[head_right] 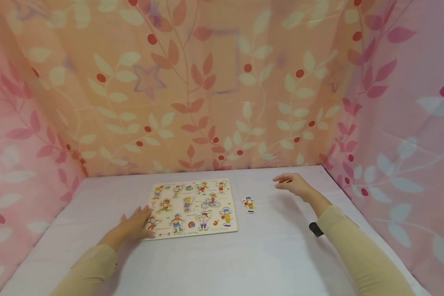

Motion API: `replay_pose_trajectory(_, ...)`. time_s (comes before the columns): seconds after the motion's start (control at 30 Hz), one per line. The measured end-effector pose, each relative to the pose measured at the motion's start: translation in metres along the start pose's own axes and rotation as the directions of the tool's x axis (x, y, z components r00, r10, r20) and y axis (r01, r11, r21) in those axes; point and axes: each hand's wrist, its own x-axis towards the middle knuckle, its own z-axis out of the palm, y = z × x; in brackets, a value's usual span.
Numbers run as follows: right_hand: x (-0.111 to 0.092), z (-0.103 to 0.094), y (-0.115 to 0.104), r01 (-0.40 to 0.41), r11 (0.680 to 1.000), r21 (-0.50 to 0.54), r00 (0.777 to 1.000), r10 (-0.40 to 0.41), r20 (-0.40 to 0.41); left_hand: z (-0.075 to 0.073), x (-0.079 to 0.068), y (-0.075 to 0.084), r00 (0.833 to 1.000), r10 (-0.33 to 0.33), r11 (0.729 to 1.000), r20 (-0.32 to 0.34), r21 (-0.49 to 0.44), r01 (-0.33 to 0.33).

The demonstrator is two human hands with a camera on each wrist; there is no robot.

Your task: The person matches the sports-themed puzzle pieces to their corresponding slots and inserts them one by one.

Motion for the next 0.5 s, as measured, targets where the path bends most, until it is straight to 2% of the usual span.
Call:
replay_pose_trajectory(0.2,-0.002,-0.021,0.027,0.033,0.999,-0.022,0.999,-0.033,0.034,0.001,0.0,-0.002,1.0,-0.009,1.0,0.001,0.0,0.009)
replay_pose_trajectory(0.33,-0.004,-0.031,0.044,0.006,1.0,-0.028,0.999,-0.005,0.039,0.001,0.0,-0.003,1.0,-0.007,1.0,0.003,-0.011,0.007)
replay_pose_trajectory(0.5,-0.008,-0.041,0.063,-0.047,0.999,-0.017,0.999,0.047,0.003,0.002,0.001,-0.003,1.0,-0.003,1.0,0.005,-0.02,0.003)
